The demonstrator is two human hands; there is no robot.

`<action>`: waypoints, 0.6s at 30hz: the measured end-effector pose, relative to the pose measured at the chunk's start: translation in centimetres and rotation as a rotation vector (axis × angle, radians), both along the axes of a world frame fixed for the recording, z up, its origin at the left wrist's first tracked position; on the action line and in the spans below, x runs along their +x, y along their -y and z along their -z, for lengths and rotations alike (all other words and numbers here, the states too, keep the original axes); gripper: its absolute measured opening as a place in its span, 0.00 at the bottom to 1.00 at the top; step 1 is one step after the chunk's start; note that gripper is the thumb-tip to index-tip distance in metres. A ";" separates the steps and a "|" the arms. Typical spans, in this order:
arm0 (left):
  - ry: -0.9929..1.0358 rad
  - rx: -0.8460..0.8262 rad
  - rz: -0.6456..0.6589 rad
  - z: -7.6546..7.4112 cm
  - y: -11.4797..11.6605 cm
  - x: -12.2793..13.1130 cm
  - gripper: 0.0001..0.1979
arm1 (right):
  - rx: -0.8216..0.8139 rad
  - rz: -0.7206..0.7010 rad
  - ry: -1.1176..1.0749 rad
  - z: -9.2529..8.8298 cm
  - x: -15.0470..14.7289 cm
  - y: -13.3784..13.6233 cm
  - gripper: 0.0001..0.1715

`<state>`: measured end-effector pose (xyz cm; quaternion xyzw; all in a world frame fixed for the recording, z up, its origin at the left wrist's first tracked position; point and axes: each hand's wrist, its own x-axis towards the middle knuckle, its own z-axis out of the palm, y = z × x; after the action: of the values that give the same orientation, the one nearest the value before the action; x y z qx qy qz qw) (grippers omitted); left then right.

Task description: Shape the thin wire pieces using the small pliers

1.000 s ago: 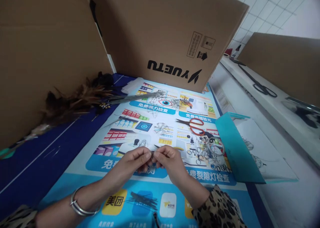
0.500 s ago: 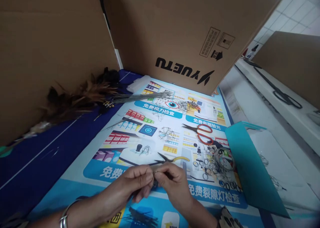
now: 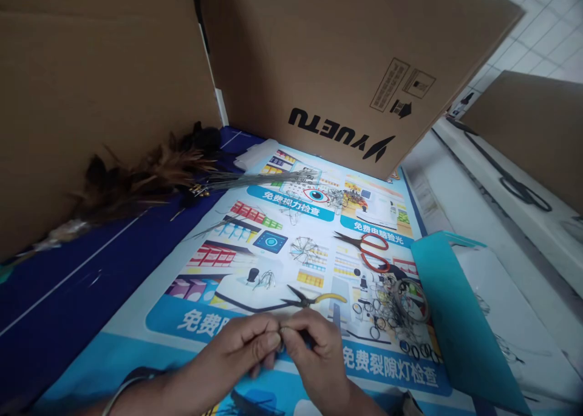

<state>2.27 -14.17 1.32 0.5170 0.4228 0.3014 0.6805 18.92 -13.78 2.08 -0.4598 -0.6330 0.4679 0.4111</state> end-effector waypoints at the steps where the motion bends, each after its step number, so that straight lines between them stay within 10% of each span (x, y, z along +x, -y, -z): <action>1: -0.087 0.107 -0.012 -0.1 0.0 -0.1 0.15 | 0.032 0.007 0.022 -0.1 0.0 0.0 0.07; 6: -0.327 0.407 -0.078 -0.6 -0.1 -0.6 0.10 | 0.145 0.030 0.119 -0.1 -0.3 0.2 0.08; 18: -0.375 0.496 -0.036 0.1 -0.5 -1.0 0.12 | 0.536 0.033 0.358 0.9 -0.1 0.3 0.04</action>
<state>1.30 -13.65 1.18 0.7062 0.4636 0.3067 0.4385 18.86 -14.05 1.23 -0.4204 -0.7884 0.1893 0.4073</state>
